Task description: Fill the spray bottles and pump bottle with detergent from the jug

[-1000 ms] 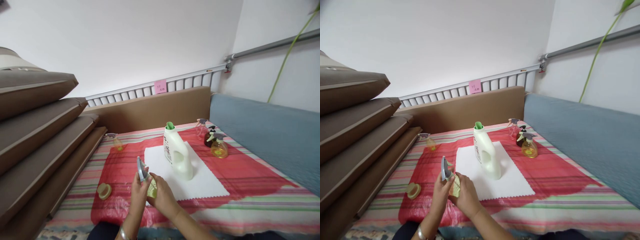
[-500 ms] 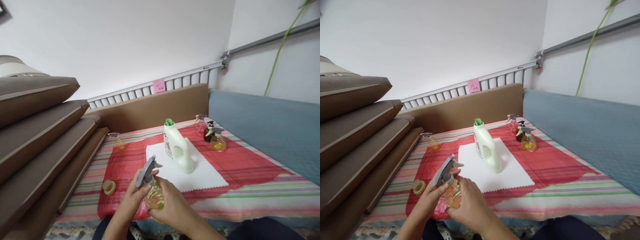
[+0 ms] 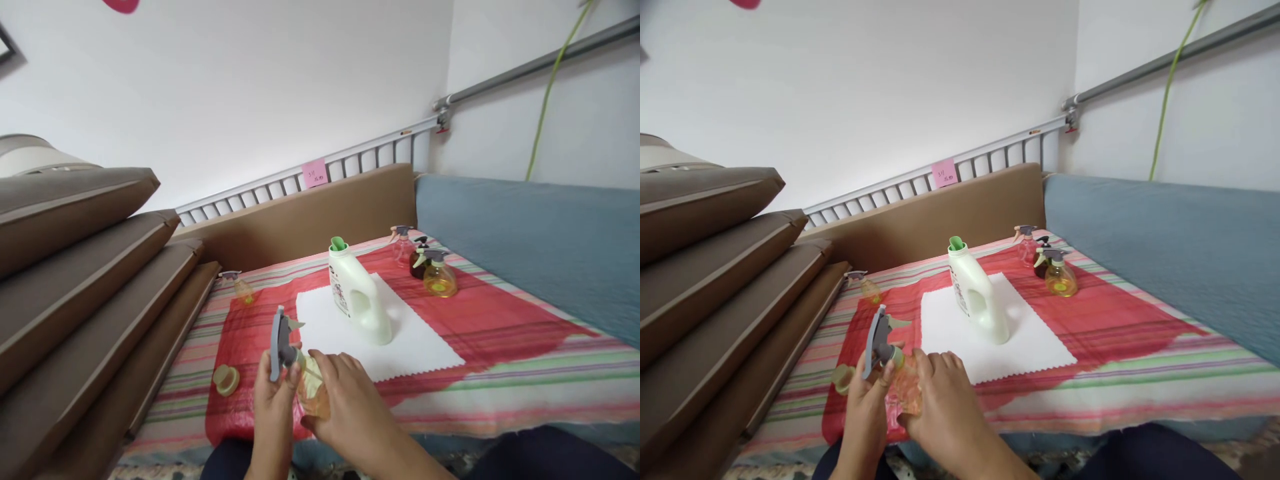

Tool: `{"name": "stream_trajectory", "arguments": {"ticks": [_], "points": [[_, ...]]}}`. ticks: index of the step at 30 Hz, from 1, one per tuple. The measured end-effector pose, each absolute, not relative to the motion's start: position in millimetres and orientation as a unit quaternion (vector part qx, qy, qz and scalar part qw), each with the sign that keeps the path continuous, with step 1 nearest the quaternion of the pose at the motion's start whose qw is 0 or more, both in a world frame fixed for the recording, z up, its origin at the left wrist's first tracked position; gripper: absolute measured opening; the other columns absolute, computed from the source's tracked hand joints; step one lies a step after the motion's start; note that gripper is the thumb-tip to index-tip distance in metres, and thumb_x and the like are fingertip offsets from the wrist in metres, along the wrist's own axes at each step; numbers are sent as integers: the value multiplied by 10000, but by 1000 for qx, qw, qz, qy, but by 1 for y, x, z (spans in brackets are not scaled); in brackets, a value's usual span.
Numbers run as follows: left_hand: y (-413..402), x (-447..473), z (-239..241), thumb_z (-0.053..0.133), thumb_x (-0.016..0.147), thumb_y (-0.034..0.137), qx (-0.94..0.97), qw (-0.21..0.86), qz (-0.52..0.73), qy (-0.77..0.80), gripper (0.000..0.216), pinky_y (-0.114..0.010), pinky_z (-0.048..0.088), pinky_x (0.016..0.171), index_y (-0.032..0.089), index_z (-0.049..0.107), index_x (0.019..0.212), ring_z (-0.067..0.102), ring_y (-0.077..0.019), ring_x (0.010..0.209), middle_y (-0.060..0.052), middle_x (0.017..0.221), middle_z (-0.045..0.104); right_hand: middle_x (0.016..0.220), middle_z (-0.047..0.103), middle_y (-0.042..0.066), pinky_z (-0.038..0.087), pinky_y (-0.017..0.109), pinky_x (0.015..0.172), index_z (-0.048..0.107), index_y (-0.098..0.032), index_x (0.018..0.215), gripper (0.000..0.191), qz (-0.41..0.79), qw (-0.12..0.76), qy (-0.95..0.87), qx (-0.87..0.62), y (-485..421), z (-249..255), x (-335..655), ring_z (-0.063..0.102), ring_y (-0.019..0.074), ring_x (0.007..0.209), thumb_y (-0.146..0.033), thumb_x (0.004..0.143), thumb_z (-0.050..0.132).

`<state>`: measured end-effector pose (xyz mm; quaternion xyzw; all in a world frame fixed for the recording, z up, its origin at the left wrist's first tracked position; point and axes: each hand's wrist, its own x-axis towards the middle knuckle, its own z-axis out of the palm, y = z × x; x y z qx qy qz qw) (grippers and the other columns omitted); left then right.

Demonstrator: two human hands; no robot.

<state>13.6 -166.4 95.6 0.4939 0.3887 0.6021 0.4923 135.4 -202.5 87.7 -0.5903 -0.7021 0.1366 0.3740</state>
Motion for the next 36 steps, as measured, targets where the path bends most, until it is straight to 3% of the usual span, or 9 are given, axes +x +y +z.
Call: {"name": "stream_trajectory", "arguments": {"ticks": [6, 15, 21, 28, 36], "points": [[-165, 17, 101, 725, 643, 341, 483, 478, 613, 404, 303, -281, 482, 754, 180, 579, 853, 627, -185, 812, -24, 820, 666, 1069, 582, 91, 332, 457, 914, 466, -201, 1236, 746, 122, 367, -704, -595, -202, 83, 134, 482, 303, 996, -302, 560, 765], [-161, 11, 92, 727, 648, 334, 491, 523, 579, 389, 320, -282, 485, 744, 184, 628, 913, 637, -182, 775, -22, 804, 685, 1015, 591, 81, 378, 412, 861, 467, -195, 1231, 718, 142, 375, -699, -592, -204, 85, 141, 501, 285, 957, -237, 554, 701], [-153, 4, 88, 718, 661, 339, 521, 511, 558, 394, 305, -332, 459, 876, 170, 678, 912, 618, -240, 973, -76, 962, 703, 1020, 600, 82, 386, 395, 873, 463, -195, 1243, 732, 149, 386, -690, -594, -203, 90, 144, 509, 277, 964, -232, 546, 685], [-152, -3, 98, 693, 674, 389, 585, 521, 481, 393, 342, -405, 441, 915, 177, 703, 942, 607, -286, 998, -100, 992, 707, 1003, 611, 68, 417, 372, 842, 473, -238, 1214, 661, 222, 379, -685, -581, -209, 99, 150, 542, 268, 951, -246, 577, 648], [-152, -3, 112, 672, 671, 442, 638, 529, 449, 334, 425, -435, 416, 937, 174, 687, 1001, 547, -331, 1090, -126, 1104, 659, 1000, 618, 54, 422, 362, 830, 500, -259, 1178, 633, 218, 399, -684, -570, -211, 101, 151, 551, 260, 942, -265, 570, 675]]}}
